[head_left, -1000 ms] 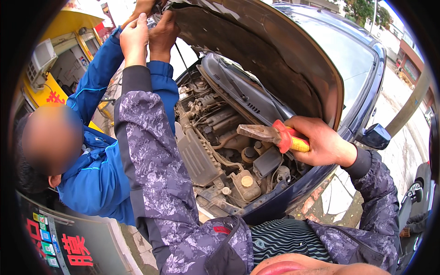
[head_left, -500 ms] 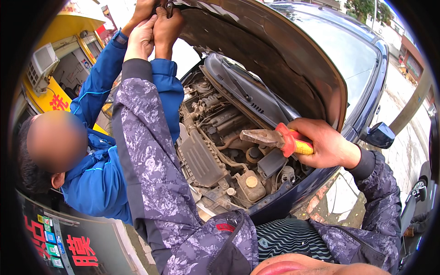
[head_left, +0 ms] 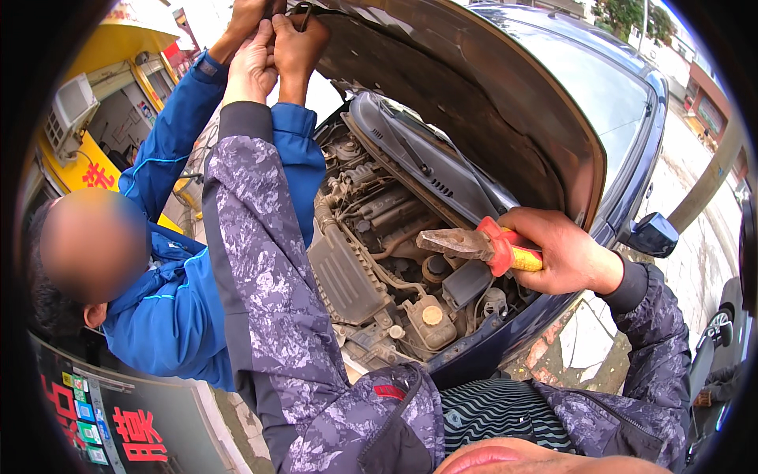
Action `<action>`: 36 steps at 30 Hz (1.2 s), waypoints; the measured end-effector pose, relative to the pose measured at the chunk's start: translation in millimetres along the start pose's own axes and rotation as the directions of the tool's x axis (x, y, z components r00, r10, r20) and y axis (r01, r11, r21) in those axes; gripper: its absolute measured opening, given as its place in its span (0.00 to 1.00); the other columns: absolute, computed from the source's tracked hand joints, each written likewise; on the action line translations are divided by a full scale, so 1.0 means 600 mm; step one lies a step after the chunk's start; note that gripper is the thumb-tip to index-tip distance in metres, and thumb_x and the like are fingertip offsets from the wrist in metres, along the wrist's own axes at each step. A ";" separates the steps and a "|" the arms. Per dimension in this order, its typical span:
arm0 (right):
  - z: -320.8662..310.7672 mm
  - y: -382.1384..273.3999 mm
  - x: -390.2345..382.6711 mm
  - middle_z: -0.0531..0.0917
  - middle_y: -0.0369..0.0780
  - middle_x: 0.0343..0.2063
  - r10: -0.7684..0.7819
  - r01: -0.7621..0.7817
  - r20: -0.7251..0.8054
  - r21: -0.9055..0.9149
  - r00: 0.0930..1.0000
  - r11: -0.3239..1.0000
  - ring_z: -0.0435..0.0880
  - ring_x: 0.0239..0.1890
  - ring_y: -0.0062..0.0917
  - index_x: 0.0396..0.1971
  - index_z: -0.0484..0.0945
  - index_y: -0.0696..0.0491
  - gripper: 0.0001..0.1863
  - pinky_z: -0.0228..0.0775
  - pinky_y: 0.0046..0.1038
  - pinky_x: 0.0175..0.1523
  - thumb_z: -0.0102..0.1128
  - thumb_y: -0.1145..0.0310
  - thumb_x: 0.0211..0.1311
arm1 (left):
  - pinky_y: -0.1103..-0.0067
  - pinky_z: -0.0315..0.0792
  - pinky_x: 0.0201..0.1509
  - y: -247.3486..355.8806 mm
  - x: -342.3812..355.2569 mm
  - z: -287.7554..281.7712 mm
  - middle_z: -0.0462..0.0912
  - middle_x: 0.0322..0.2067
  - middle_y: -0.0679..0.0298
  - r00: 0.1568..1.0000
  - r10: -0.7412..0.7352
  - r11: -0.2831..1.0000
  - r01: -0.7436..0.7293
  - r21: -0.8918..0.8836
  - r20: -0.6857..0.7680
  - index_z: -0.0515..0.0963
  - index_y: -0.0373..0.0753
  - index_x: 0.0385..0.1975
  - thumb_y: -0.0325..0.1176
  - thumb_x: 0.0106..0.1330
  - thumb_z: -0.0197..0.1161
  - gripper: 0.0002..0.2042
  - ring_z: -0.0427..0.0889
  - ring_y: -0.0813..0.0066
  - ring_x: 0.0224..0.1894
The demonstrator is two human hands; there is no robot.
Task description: The person uses pliers to remove and reinsert small metal clips securing the hood latch area of a car. Another person assists by holding the hood and handing over clips. The task involves repeated removal and insertion of clips under the hood.
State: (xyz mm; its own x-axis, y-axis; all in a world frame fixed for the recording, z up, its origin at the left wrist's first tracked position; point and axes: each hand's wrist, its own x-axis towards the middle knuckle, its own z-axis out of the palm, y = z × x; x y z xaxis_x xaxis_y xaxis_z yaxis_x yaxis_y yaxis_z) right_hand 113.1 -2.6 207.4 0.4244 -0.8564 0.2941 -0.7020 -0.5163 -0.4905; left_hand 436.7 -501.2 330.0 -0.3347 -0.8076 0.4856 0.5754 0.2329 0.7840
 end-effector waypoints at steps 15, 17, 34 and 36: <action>-0.001 -0.002 0.008 0.84 0.50 0.43 0.001 -0.001 -0.004 0.003 1.000 1.000 0.84 0.47 0.53 0.55 0.79 0.56 0.27 0.77 0.45 0.52 0.69 0.75 0.51 | 0.89 0.54 0.20 0.000 -0.248 0.058 0.82 0.36 0.65 0.933 0.146 0.983 -0.175 -0.060 -0.330 0.80 0.35 0.47 0.31 0.80 0.69 0.07 0.64 0.89 0.22; 0.000 -0.005 0.009 0.85 0.50 0.44 0.022 -0.022 -0.015 0.005 1.000 1.000 0.85 0.47 0.52 0.56 0.79 0.56 0.28 0.78 0.44 0.53 0.69 0.75 0.51 | 0.90 0.55 0.21 -0.025 -0.314 0.077 0.86 0.41 0.62 0.954 0.090 0.971 -0.148 -0.187 -0.287 0.80 0.37 0.49 0.31 0.80 0.69 0.07 0.64 0.90 0.23; -0.013 0.000 0.007 0.87 0.40 0.54 0.163 -0.162 0.019 0.242 0.986 0.957 0.86 0.52 0.23 0.72 0.73 0.60 0.37 0.78 0.27 0.62 0.77 0.72 0.64 | 0.91 0.55 0.25 -0.510 -0.709 0.405 0.84 0.44 0.72 0.866 -0.453 0.277 0.361 -0.890 0.210 0.83 0.44 0.52 0.33 0.82 0.67 0.05 0.62 0.93 0.25; -0.019 -0.002 0.019 0.85 0.38 0.53 0.124 -0.159 0.150 0.253 0.981 0.954 0.84 0.47 0.22 0.73 0.72 0.62 0.40 0.77 0.25 0.58 0.80 0.71 0.62 | 0.90 0.55 0.26 -0.537 -0.722 0.451 0.84 0.42 0.74 0.839 -0.469 0.206 0.410 -0.889 0.278 0.83 0.44 0.51 0.34 0.82 0.67 0.05 0.62 0.93 0.25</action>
State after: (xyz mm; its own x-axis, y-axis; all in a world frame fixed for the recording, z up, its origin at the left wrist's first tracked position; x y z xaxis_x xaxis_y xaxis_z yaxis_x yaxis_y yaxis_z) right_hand 111.9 -11.7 220.7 0.4150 -0.9037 0.1049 -0.5929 -0.3562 -0.7222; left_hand 194.4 -79.8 -28.3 -0.7577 -0.6358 0.1472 0.6446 -0.7643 0.0167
